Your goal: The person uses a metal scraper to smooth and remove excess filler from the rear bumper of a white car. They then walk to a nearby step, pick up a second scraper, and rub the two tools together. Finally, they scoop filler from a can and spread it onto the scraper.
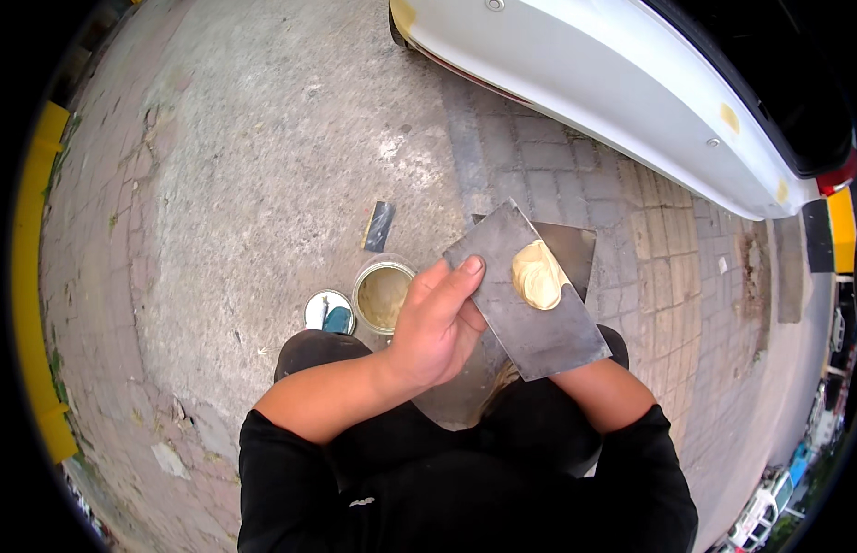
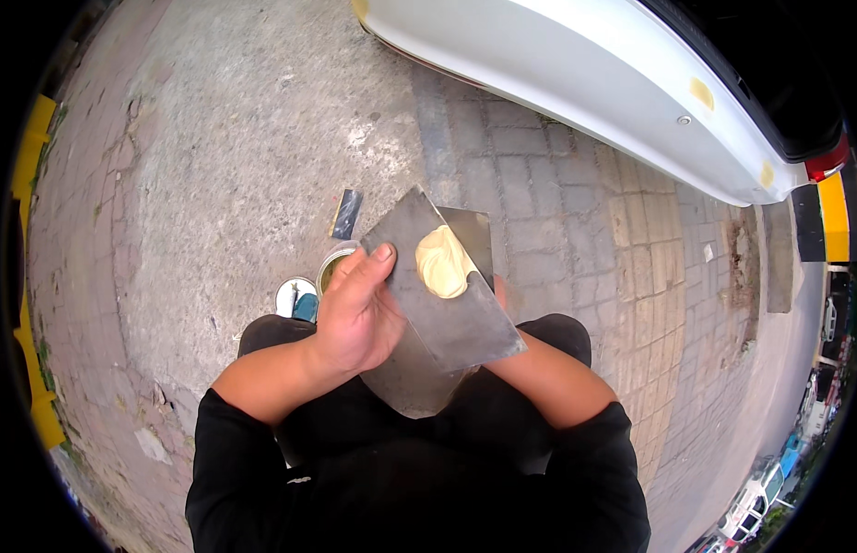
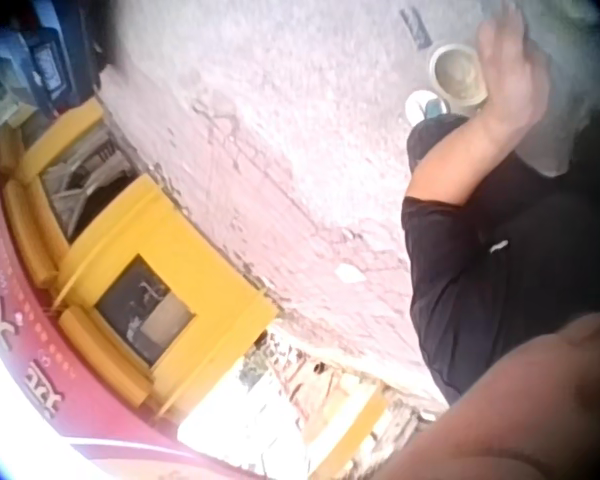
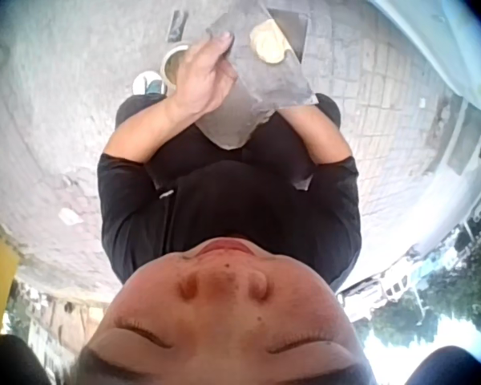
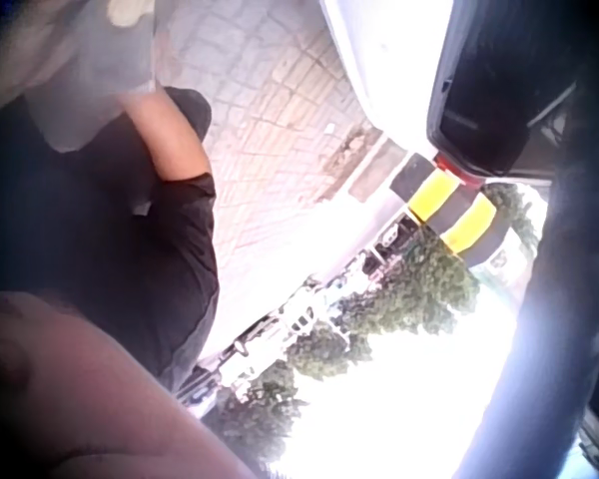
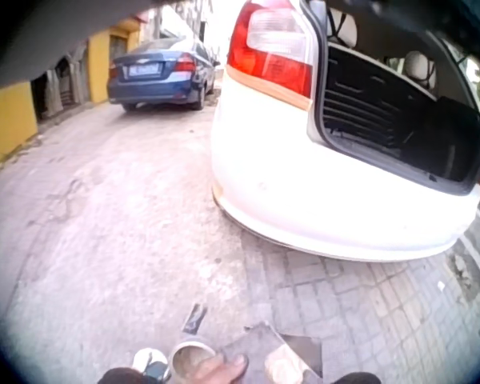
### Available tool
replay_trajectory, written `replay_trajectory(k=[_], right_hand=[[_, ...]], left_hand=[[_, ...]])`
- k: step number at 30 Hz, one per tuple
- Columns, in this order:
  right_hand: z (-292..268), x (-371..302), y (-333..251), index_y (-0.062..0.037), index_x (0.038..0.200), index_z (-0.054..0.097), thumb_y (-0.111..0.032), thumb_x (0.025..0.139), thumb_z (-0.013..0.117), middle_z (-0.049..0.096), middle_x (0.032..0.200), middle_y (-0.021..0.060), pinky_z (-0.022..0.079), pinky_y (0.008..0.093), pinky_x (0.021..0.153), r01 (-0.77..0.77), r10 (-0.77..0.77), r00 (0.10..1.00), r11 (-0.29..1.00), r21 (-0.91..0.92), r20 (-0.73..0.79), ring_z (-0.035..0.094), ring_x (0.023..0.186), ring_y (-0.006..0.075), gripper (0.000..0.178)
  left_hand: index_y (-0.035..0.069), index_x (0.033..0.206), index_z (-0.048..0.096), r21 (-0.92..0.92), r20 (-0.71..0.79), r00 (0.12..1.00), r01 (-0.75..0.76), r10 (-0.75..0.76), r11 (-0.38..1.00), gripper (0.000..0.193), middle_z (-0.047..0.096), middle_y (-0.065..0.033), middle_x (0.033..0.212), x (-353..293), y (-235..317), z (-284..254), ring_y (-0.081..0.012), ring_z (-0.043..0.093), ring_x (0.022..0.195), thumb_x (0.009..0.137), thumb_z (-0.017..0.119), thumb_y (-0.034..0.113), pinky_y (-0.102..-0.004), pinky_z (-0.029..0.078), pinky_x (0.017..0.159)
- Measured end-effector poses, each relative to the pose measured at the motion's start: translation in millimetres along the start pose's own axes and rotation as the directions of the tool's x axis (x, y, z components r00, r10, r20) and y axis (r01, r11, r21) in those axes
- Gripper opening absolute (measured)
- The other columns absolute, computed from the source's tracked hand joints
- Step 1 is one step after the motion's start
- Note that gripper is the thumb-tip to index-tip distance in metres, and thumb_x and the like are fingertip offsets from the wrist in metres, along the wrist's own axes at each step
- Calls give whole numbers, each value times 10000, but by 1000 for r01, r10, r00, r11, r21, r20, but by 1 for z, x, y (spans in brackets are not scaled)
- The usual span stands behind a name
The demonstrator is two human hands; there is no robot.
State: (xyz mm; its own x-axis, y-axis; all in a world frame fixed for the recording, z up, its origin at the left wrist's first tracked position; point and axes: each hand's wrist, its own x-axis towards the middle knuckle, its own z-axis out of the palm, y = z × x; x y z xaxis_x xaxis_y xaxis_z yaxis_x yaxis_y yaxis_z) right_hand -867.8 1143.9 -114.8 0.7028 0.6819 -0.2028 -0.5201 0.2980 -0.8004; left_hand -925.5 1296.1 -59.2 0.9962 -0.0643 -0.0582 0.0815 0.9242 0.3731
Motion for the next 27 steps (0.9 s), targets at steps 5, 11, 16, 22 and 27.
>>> replay_trajectory(k=[5, 11, 16, 22, 27], right_hand=[[3, 7, -10, -2, 1306, 526, -96, 991, 544, 654, 1225, 133, 524, 338, 954, 12, -8, 996, 999, 40, -85, 636, 1112, 199, 329], [-32, 16, -40, -34, 1227, 535, -68, 956, 560, 662, 1109, 110, 523, 309, 869, 335, -337, 941, 914, 228, -34, 634, 1025, 163, 274], [-41, 11, -22, -36, 1221, 546, -84, 991, 527, 671, 1048, 72, 531, 266, 756, 303, -302, 946, 953, -11, -120, 656, 891, 122, 236], [-53, 13, -4, -30, 1362, 542, -140, 1005, 548, 684, 1185, 85, 569, 293, 850, -86, 87, 996, 996, -24, 28, 687, 1012, 148, 373], [-57, 8, -9, -7, 1323, 560, -346, 947, 650, 705, 1120, 105, 574, 276, 806, -119, 92, 992, 899, 422, 84, 694, 982, 140, 514]], left_hand=[[-46, 1369, 505, -38, 91, 995, -37, 41, 999, 399, 612, -169, 1359, -2, 12, -2, -292, 587, 1276, 1084, 419, 219, -464, 453, 1099], [-54, 1347, 514, 109, -166, 985, 58, -39, 992, 389, 634, -177, 1318, 6, 5, -13, -298, 625, 1223, 1072, 444, 211, -469, 480, 1072], [-34, 1265, 556, 90, -101, 957, 281, -272, 955, 312, 679, -123, 1201, -2, -18, -11, -201, 669, 1080, 1062, 493, 194, -366, 541, 963], [-33, 1306, 544, 16, 50, 980, 190, -191, 982, 337, 646, -141, 1275, 3, 4, 2, -227, 643, 1162, 1065, 499, 198, -395, 502, 1046], [-7, 1206, 599, 169, -163, 970, 208, -181, 963, 286, 684, -104, 1153, -10, -27, -18, -181, 657, 1045, 1066, 525, 231, -345, 522, 892]])
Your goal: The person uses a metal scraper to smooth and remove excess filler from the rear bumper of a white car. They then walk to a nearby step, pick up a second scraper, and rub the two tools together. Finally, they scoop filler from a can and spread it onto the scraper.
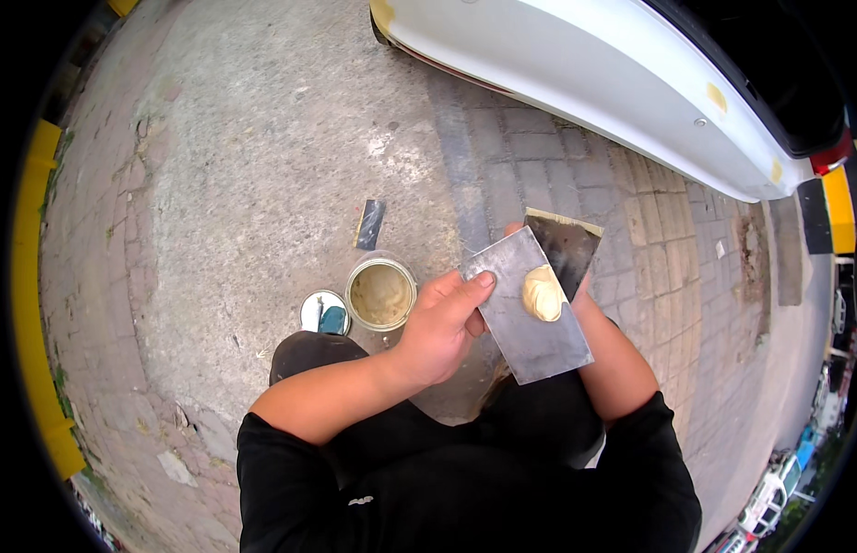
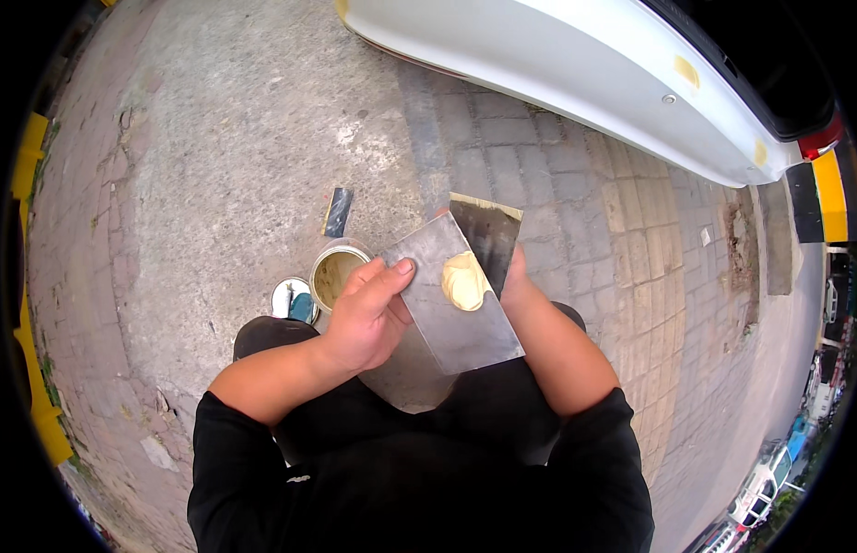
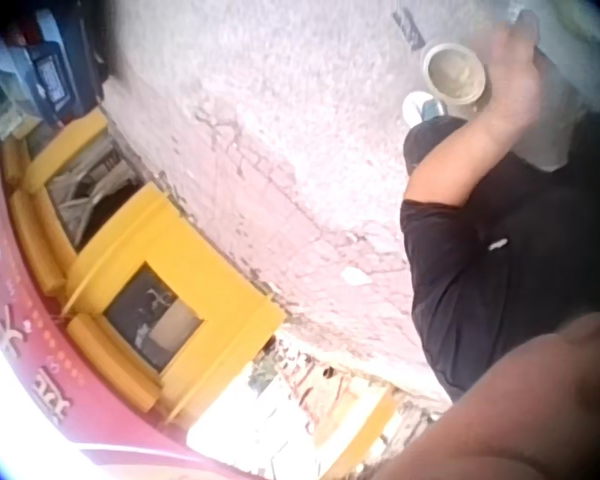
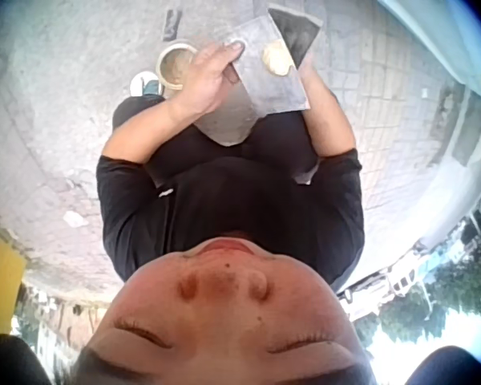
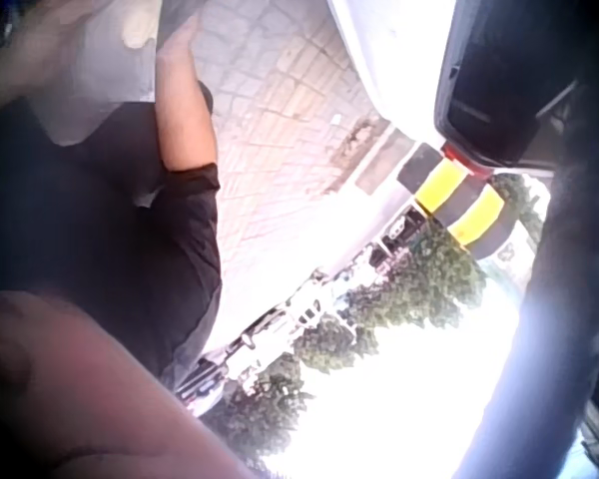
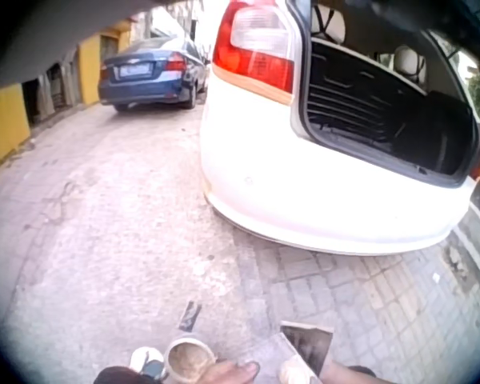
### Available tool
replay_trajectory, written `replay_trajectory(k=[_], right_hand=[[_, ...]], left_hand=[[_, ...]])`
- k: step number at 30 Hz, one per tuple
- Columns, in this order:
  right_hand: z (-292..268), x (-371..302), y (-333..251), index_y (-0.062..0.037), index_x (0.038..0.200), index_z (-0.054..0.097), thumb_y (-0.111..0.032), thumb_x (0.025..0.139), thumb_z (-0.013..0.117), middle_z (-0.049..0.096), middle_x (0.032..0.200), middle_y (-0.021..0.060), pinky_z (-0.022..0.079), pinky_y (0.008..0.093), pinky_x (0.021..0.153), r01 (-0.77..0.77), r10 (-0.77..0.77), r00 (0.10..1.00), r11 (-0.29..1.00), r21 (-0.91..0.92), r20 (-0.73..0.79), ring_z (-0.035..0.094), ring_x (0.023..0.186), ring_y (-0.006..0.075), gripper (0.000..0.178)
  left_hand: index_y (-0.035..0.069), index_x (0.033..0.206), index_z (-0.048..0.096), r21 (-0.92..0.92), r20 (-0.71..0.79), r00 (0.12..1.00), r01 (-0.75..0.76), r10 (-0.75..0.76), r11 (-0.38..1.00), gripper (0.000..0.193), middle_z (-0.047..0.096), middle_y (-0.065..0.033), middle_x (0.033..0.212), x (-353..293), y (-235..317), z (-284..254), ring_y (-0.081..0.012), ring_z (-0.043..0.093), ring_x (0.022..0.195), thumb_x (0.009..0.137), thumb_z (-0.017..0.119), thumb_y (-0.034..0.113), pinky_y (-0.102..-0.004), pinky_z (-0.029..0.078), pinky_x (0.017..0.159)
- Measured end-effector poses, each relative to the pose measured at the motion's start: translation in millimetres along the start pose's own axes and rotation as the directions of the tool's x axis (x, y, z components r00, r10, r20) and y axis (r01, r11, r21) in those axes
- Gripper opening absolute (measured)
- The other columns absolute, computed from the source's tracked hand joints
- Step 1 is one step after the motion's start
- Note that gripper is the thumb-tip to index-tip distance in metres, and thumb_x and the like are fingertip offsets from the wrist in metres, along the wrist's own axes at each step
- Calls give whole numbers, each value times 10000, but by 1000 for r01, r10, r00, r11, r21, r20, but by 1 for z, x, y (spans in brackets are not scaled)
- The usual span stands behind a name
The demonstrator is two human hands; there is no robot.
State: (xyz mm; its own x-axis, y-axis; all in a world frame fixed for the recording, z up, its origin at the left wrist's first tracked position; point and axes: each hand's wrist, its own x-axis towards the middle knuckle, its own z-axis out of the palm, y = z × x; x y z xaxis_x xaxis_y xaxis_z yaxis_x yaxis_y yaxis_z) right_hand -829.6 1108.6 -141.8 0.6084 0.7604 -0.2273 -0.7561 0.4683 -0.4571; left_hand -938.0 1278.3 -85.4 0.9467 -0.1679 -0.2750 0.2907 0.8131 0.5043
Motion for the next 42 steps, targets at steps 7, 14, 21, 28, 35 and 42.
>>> replay_trajectory(k=[7, 14, 21, 28, 35, 42], right_hand=[[-46, 16, 18, 11, 1328, 562, -410, 971, 590, 704, 1166, 134, 585, 332, 859, -9, 14, 978, 1000, -28, 206, 706, 1017, 211, 554], [-9, -5, 2, 23, 1356, 554, -291, 1010, 518, 675, 1244, 174, 547, 395, 986, -55, 47, 995, 995, 88, 86, 676, 1133, 254, 469], [5, -3, 13, 28, 1315, 571, -251, 1023, 533, 706, 1157, 169, 599, 402, 889, -110, 110, 993, 994, -19, 41, 720, 1021, 257, 406], [-2, 1, 8, 26, 1326, 557, -183, 1023, 534, 684, 1196, 176, 591, 397, 910, -100, 94, 986, 994, -40, -138, 710, 1036, 249, 369], [-22, 5, 21, 13, 1276, 568, -200, 1005, 581, 676, 1141, 128, 583, 359, 893, -42, 34, 997, 993, -114, -66, 700, 983, 209, 344], [21, 17, 14, -45, 898, 574, -304, 920, 644, 600, 835, 53, 442, 260, 621, -4, 103, 967, 922, -388, 234, 558, 729, 105, 269]], left_hand=[[30, 1132, 626, -36, -13, 999, -38, 37, 999, 234, 694, -54, 1048, -1, 12, 22, -117, 647, 959, 1060, 545, 238, -289, 497, 796], [-40, 1315, 551, -6, -29, 988, -153, 153, 988, 354, 658, -146, 1279, 3, 29, 7, -247, 639, 1183, 1067, 482, 204, -415, 494, 1031], [12, 1102, 623, 25, -58, 997, -41, 42, 999, 225, 676, -60, 1031, 4, 22, 15, -123, 615, 916, 1045, 552, 218, -303, 483, 802], [15, 1080, 643, 71, 9, 992, -129, 129, 989, 239, 693, -49, 987, -7, 25, 25, -118, 640, 905, 1048, 566, 239, -289, 502, 780], [-16, 1220, 612, 58, -47, 994, -94, 97, 994, 298, 687, -78, 1091, 2, 13, 8, -149, 659, 992, 1077, 512, 226, -306, 530, 883], [-62, 1300, 563, 219, 195, 978, -112, 69, 969, 333, 646, -112, 1211, -19, -1, 18, -166, 605, 1113, 1080, 477, 173, -340, 472, 960]])
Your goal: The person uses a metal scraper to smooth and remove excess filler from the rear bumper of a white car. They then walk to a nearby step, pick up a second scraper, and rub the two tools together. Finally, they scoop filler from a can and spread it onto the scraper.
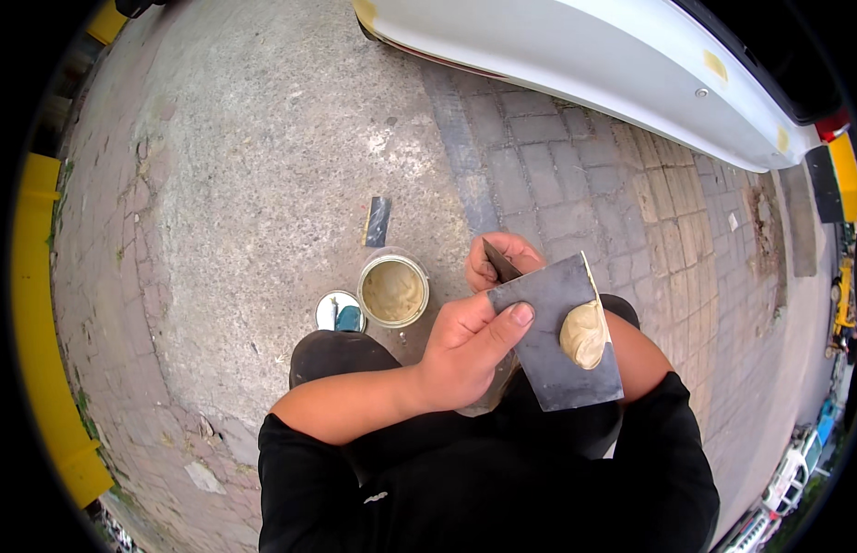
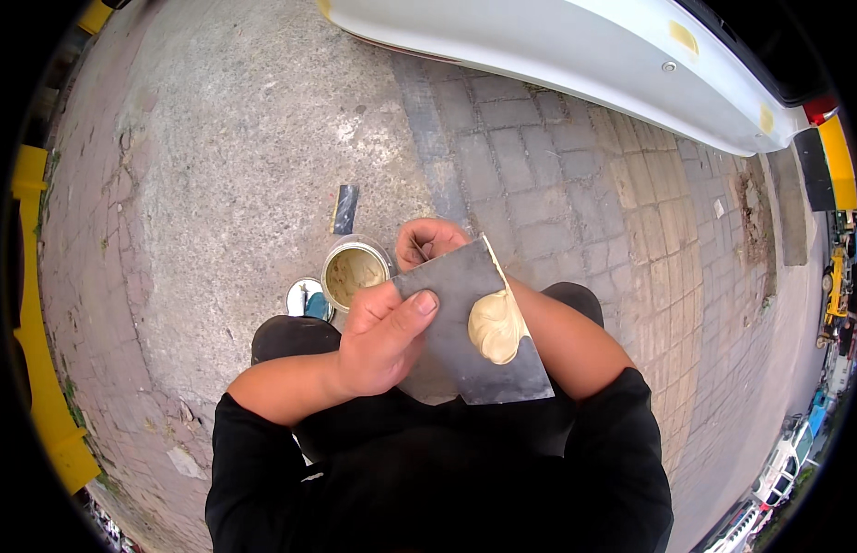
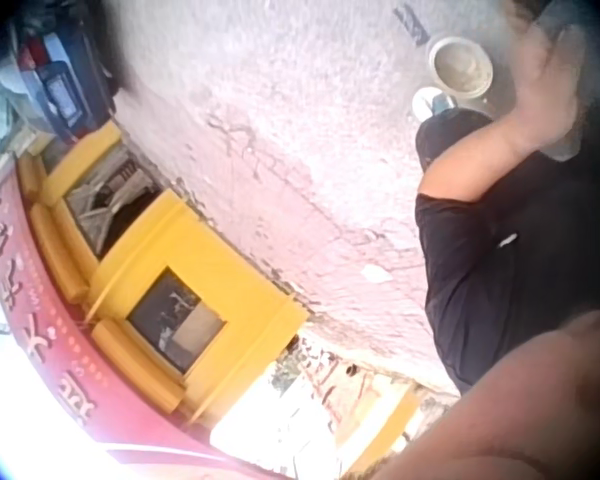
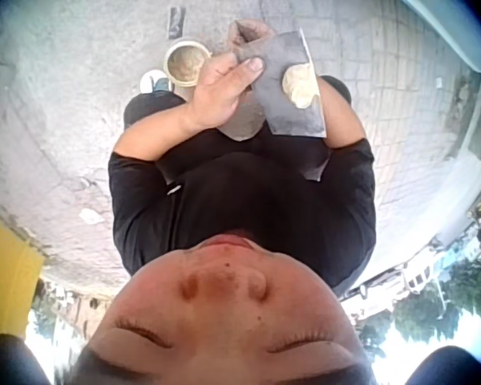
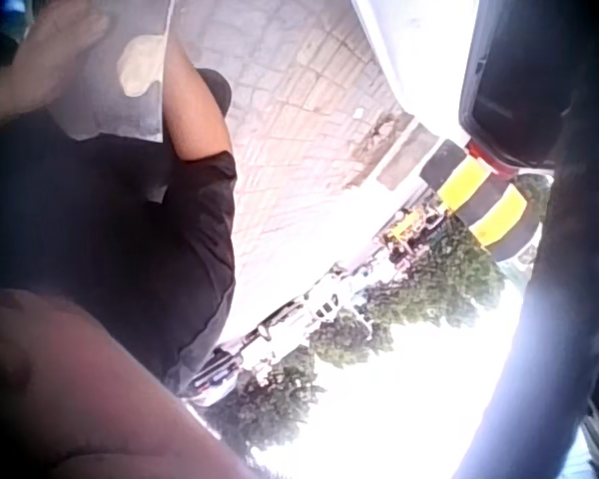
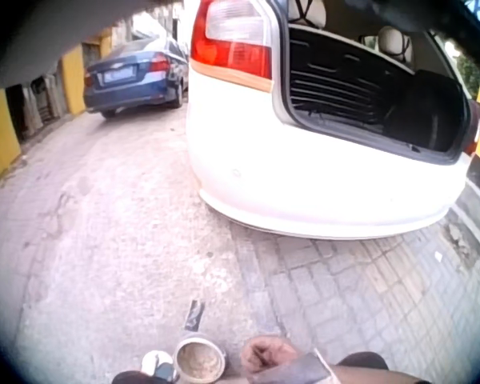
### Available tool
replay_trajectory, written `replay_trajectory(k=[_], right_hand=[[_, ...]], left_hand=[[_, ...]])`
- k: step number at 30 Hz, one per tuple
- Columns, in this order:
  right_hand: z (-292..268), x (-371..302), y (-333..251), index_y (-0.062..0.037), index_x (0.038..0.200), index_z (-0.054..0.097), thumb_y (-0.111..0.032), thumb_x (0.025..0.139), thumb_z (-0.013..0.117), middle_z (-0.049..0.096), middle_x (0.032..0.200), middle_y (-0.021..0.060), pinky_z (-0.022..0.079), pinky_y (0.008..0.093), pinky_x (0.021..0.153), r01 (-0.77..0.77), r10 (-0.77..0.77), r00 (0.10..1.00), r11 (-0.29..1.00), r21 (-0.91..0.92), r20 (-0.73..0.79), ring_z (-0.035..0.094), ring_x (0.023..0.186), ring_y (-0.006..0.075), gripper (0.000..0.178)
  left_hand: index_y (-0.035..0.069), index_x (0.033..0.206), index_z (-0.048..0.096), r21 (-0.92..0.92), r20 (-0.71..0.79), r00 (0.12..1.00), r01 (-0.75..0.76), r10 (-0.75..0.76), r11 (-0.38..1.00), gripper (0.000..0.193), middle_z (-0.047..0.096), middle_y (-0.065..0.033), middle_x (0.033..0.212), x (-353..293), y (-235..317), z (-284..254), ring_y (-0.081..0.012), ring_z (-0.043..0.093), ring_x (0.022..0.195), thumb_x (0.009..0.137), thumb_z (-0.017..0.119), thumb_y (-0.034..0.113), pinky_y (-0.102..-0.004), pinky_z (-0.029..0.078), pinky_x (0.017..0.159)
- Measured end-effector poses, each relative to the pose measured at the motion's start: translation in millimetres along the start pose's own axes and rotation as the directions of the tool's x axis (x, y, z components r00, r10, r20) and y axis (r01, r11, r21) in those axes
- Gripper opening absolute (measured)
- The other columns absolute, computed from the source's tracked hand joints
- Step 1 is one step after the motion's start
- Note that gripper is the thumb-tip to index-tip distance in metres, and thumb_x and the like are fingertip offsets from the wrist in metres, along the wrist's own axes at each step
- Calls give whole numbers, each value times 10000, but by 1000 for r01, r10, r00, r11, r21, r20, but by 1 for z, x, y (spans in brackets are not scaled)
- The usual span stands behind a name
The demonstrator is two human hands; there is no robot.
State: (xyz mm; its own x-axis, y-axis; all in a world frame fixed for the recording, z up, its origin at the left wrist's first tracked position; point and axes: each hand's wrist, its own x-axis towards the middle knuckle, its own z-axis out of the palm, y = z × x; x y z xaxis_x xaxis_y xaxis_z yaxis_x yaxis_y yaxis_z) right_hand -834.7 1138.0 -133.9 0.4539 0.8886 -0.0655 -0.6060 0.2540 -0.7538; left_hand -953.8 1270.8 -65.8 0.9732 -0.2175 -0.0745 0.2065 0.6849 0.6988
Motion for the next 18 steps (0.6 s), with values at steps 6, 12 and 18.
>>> replay_trajectory(k=[6, 12, 18], right_hand=[[-38, -16, 21, 35, 1234, 565, -381, 961, 534, 673, 1127, 157, 535, 370, 863, 151, -116, 988, 891, 428, -106, 664, 992, 244, 498], [-39, -21, 32, 42, 1433, 453, -404, 961, 571, 636, 1307, 170, 537, 383, 990, 217, -212, 975, 871, 442, -62, 663, 1130, 255, 660], [-9, -31, 1, 48, 1343, 537, -234, 983, 554, 679, 1221, 169, 561, 387, 963, 224, -155, 968, 885, 407, -196, 694, 1068, 250, 458]], left_hand=[[-51, 1296, 570, -226, -205, 979, -52, 5, 973, 323, 671, -110, 1185, 9, 5, 4, -167, 640, 1077, 1074, 487, 169, -333, 505, 934], [-73, 1315, 537, -337, -193, 980, -31, -37, 941, 348, 637, -173, 1303, 17, 8, -7, -260, 629, 1204, 1068, 469, 163, -419, 499, 1040], [-68, 1303, 540, -373, -124, 990, 19, -70, 928, 351, 651, -172, 1277, 22, 18, -15, -263, 636, 1188, 1060, 472, 177, -427, 499, 1038]])
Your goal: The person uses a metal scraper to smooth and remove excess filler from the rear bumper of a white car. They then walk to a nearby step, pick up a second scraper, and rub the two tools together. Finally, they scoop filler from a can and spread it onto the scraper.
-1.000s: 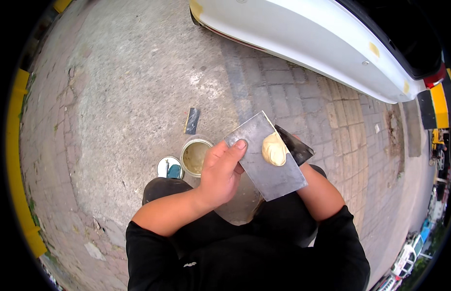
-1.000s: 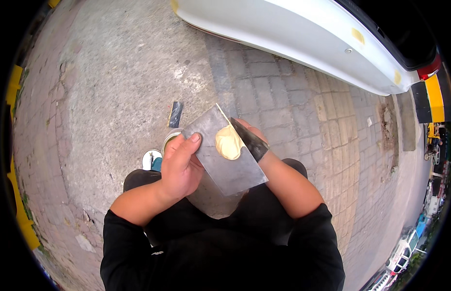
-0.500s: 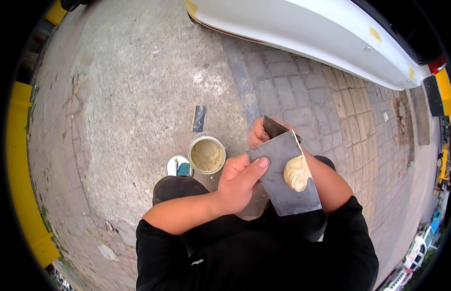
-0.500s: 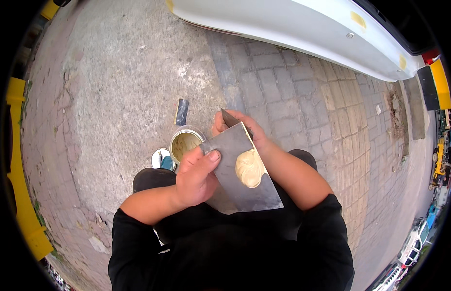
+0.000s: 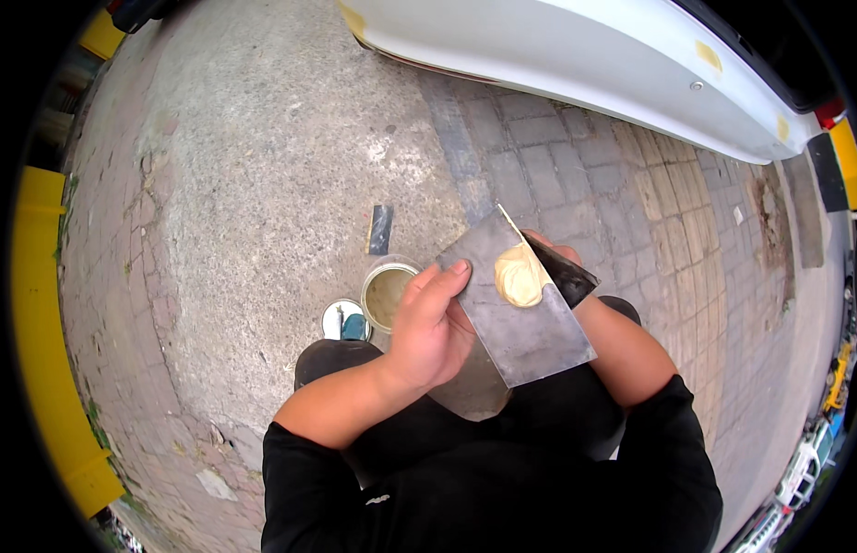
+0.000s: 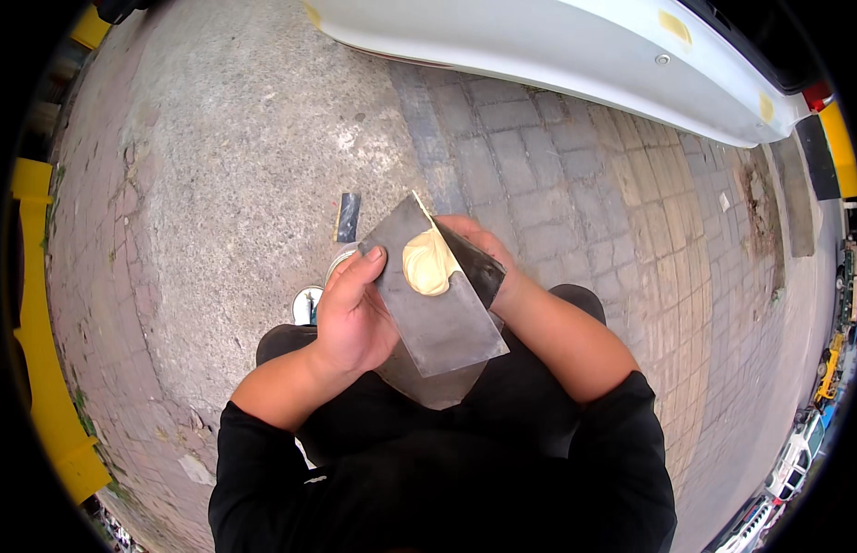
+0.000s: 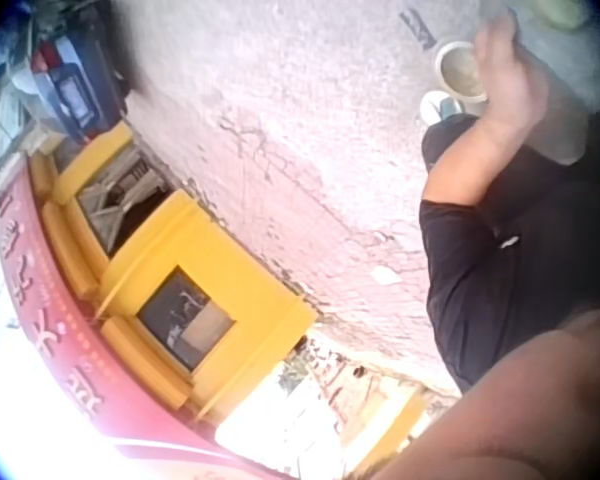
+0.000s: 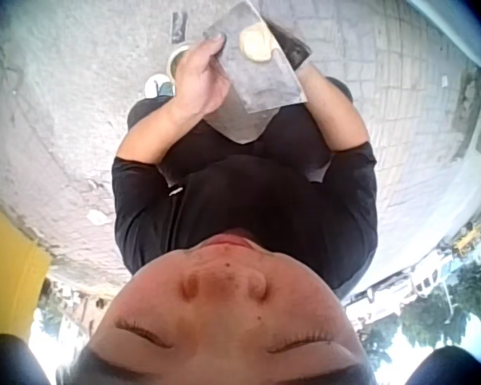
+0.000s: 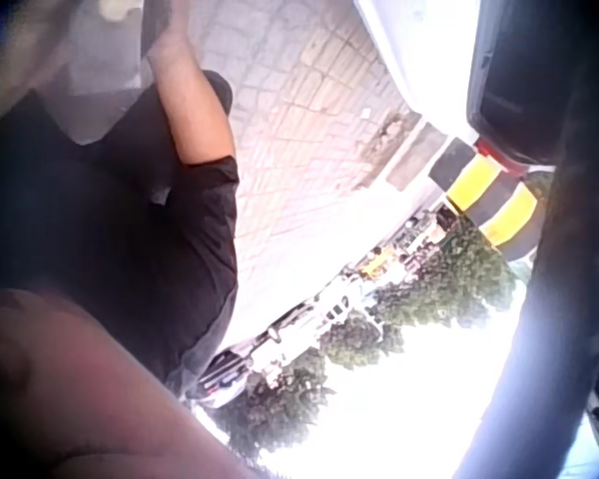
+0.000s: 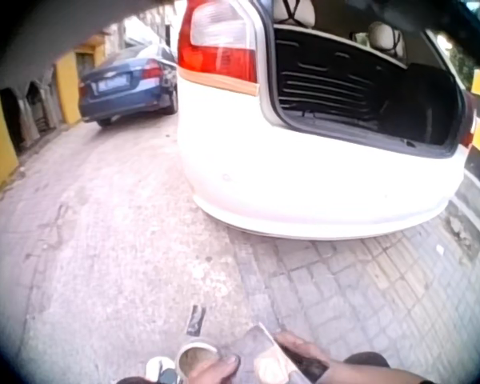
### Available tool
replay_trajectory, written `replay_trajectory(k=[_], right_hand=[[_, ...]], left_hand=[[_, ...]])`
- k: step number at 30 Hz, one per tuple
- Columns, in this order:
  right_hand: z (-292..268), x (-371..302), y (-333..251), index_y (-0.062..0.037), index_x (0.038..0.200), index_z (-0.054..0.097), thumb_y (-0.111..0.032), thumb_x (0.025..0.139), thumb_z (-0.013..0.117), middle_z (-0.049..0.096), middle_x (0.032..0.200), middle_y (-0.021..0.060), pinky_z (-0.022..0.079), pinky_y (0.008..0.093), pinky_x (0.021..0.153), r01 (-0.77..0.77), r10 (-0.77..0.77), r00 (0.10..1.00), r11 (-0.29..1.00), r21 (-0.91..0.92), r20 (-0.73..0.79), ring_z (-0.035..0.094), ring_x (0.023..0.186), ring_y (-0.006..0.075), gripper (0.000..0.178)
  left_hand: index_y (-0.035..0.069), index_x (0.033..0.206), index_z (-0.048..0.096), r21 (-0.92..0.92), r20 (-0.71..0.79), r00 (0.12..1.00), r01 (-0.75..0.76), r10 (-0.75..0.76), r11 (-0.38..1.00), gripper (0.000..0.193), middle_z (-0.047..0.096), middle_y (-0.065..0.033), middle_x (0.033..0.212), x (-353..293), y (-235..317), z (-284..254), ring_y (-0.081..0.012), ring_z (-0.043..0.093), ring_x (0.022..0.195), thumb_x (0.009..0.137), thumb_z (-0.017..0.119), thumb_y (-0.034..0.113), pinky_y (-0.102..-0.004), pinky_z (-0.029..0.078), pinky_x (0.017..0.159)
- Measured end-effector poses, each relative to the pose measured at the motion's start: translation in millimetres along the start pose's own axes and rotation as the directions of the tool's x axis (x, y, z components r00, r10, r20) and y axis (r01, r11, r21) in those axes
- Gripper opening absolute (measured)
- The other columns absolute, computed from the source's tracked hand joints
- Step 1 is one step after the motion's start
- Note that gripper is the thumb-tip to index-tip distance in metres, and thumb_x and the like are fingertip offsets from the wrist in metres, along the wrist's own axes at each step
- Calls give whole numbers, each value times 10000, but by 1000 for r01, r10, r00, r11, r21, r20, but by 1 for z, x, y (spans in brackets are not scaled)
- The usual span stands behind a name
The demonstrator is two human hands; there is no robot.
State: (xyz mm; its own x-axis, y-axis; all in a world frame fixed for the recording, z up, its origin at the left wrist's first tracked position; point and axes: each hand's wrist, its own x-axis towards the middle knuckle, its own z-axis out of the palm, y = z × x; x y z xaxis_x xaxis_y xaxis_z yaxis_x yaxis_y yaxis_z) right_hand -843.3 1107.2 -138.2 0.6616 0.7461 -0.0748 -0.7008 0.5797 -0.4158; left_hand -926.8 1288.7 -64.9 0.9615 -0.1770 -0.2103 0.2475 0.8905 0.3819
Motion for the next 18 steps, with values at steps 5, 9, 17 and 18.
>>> replay_trajectory(k=[5, 9, 17, 18], right_hand=[[10, 7, -12, 38, 1323, 559, -228, 984, 534, 684, 1211, 169, 567, 375, 939, -91, 72, 984, 990, 112, 160, 698, 1052, 237, 431], [0, 9, -2, 26, 1323, 559, -247, 1000, 501, 675, 1235, 150, 549, 341, 947, -27, 23, 991, 999, 26, 133, 675, 1100, 213, 427], [32, 33, -12, -84, 1128, 602, -296, 1060, 524, 687, 1047, 33, 541, 340, 870, 52, -142, 916, 970, -239, -376, 665, 966, 158, 236], [30, 35, -11, -94, 1099, 601, -290, 1063, 526, 689, 1009, 23, 550, 361, 863, 82, -202, 889, 953, -291, -411, 673, 938, 168, 214]], left_hand=[[-69, 1283, 554, -35, -61, 997, 39, -41, 999, 326, 655, -171, 1276, 0, -6, -8, -258, 634, 1195, 1061, 471, 154, -425, 497, 1046], [-58, 1291, 556, -31, 12, 999, 51, -51, 998, 332, 656, -164, 1278, 4, -2, -9, -260, 629, 1205, 1065, 468, 168, -430, 487, 1061], [-34, 1324, 534, 300, -50, 959, -251, 278, 920, 403, 629, -153, 1320, 22, 9, -22, -272, 601, 1221, 1094, 417, 276, -452, 451, 1054], [-25, 1309, 543, 329, -26, 953, -277, 302, 903, 394, 633, -142, 1311, 25, 14, -28, -261, 605, 1200, 1096, 417, 281, -448, 454, 1039]])
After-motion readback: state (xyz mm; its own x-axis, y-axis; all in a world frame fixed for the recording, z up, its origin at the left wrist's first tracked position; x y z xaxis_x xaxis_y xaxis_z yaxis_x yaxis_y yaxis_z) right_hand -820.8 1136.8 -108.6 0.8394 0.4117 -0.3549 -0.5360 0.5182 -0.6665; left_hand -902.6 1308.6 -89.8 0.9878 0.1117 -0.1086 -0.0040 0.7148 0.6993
